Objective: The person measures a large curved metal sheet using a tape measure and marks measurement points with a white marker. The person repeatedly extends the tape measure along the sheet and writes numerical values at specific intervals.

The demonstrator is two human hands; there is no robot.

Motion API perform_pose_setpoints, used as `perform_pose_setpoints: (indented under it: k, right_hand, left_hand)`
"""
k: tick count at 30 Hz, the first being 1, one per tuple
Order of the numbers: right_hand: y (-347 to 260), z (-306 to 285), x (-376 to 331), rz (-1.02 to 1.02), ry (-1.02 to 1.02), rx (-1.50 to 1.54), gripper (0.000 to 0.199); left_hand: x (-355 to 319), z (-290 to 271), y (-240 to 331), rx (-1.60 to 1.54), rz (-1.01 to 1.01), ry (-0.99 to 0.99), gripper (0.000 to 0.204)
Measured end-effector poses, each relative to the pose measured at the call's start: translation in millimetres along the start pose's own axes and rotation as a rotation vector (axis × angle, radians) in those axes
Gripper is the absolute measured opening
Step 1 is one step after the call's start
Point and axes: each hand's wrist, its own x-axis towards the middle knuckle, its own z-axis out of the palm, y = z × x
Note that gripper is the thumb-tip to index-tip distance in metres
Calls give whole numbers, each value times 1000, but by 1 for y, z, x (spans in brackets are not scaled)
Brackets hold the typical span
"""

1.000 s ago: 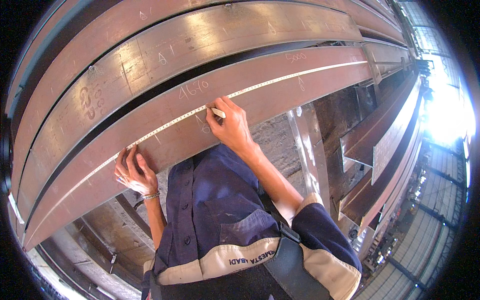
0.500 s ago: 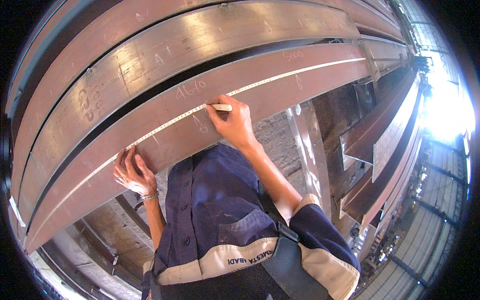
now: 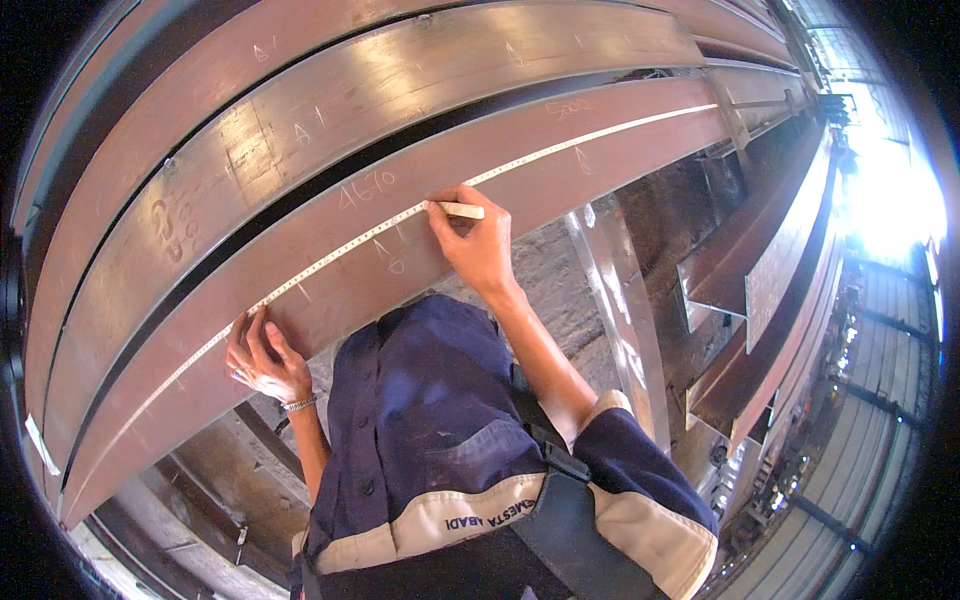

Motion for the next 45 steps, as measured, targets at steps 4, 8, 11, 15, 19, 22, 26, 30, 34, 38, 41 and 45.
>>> perform_pose_setpoints:
  k: [4,8,11,15,19,22,26,30,34,38,41,45]
  right_hand:
    - [12,-18,9,-41,115,44,13]
    - [24,-34,14,8,163,65,17]
    - [32,-40,16,-14,163,136,19]
    - [37,-41,15,10,146,142,18]
    - [32,-45,12,8,142,0,18]
    - [27,-51,13,-59,157,-101,17]
    - [28,-57,15,-40,150,-121,17]
    - [35,-60,19,-23,120,-102,19]
    - [38,-61,21,-53,141,-88,17]
    - [36,-61,20,-35,119,-96,17]
    - [34,-61,20,-69,119,-125,16]
    - [35,-62,22,-60,115,-146,15]
  left_hand:
    - [0,1,1,-3,-7,2,28]
    - [0,0,1,-2,-3,2,27]
    - [0,0,1,13,-14,-2,29]
    - [0,2,0,33,7,11,32]
    - [1,2,-2,34,26,3,33]
    - [1,2,-1,26,30,2,33]
    - [1,-1,0,50,18,-14,30]
    - [2,-2,2,42,24,-6,29]
    - [3,-2,3,48,15,-10,29]
    - [3,-1,2,26,34,-6,33]
    - [2,0,0,38,34,-3,33]
    - [1,1,-2,42,48,-3,33]
